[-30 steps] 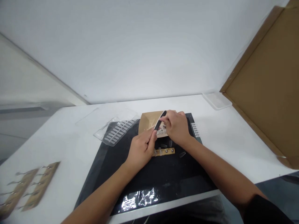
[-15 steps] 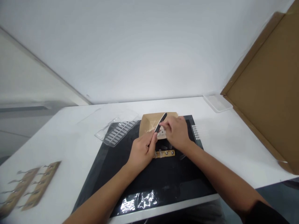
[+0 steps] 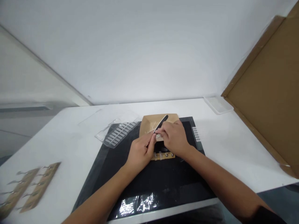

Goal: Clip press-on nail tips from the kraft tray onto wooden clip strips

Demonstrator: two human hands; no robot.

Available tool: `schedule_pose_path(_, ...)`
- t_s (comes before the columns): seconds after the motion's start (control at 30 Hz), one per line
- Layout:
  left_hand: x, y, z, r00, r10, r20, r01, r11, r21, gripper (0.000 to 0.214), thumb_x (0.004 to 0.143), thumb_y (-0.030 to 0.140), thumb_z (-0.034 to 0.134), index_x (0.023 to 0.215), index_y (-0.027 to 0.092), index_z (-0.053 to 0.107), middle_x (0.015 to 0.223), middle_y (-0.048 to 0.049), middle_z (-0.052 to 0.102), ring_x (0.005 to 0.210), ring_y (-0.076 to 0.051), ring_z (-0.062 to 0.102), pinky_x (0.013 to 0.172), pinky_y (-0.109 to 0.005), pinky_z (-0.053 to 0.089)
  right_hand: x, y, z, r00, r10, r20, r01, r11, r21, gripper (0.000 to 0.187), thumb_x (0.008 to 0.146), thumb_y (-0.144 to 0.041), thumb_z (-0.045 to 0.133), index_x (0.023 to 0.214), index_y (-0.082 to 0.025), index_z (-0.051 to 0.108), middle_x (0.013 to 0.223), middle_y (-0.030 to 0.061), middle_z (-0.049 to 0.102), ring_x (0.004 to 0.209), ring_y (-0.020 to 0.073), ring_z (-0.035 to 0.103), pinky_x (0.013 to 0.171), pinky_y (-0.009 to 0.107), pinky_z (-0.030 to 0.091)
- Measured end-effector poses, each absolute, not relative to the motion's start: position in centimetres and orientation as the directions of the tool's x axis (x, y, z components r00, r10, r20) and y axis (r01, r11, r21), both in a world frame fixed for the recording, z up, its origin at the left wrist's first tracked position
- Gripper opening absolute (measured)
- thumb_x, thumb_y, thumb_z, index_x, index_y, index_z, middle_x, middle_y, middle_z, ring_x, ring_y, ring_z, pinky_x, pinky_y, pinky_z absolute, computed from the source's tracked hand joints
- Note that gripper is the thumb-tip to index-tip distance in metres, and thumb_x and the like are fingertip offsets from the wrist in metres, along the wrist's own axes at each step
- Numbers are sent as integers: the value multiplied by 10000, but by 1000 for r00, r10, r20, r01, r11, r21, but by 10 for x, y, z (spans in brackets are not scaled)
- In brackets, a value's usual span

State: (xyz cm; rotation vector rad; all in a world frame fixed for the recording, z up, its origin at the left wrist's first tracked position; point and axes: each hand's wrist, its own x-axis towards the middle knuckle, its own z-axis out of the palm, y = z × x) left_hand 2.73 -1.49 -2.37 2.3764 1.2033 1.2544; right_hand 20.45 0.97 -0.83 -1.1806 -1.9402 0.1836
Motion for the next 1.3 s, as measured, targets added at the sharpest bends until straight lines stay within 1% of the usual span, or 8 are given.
schedule_pose_path(0.13,28,-16,-24,310,738,600,575,-648,500,273,1078,204,456,949,151,692,847,-73,751,742,-175,718,711,-272,545,204,9,-9,-125,801,586,703,489,-517,278,1073,-321,536,828,-224,623,750,-21,740,690,173,650,818,373,339)
schedule_pose_path(0.23,28,-16,-24,312,723,617,572,-661,486,256,1074,192,464,971,149,694,831,-67,746,732,-174,715,703,-268,541,204,8,-9,-238,787,570,662,561,-498,301,1072,-299,527,793,-220,609,748,-19,737,677,169,649,797,365,338)
schedule_pose_path(0.57,28,-17,-23,332,681,653,573,-696,433,217,1060,158,486,1054,116,699,909,-102,767,796,-198,742,763,-284,576,209,11,-10,-80,781,619,705,483,-519,274,1069,-334,545,823,-234,613,716,-35,725,619,161,628,818,367,344)
schedule_pose_path(0.73,27,-17,-23,322,682,657,569,-694,441,208,1058,148,492,1043,126,699,932,-100,772,818,-195,749,806,-276,578,207,10,-10,-204,778,594,659,558,-504,278,1070,-299,527,808,-230,590,750,-30,744,668,163,656,805,362,344)
schedule_pose_path(0.9,20,-12,-20,344,700,626,644,-661,385,221,1069,188,469,1075,138,685,944,-100,769,839,-206,746,798,-286,559,217,12,-6,-56,808,586,650,475,-593,277,1054,-326,588,793,-236,585,726,-41,720,627,158,617,833,366,366)
schedule_pose_path(1.1,1,1,-2,146,880,452,930,-277,240,329,1073,290,384,1056,143,678,830,-105,723,769,-265,724,659,-318,490,222,0,-11,-133,777,615,656,534,-533,248,1052,-345,620,831,-236,605,763,-31,737,639,164,619,794,379,354)
schedule_pose_path(1.2,-6,4,6,-43,941,335,988,-10,156,346,1067,330,383,1181,149,656,872,-122,738,784,-287,734,636,-318,471,222,-5,-16,-168,756,633,682,553,-479,243,1037,-362,660,849,-229,586,771,-26,741,645,167,627,778,377,351)
schedule_pose_path(1.3,-10,5,10,-146,966,212,988,131,82,381,1060,320,380,1317,131,588,836,-128,735,765,-305,734,623,-327,470,222,-8,-18,-199,713,673,684,593,-426,242,1044,-342,653,852,-223,565,778,-21,739,648,159,633,766,367,356)
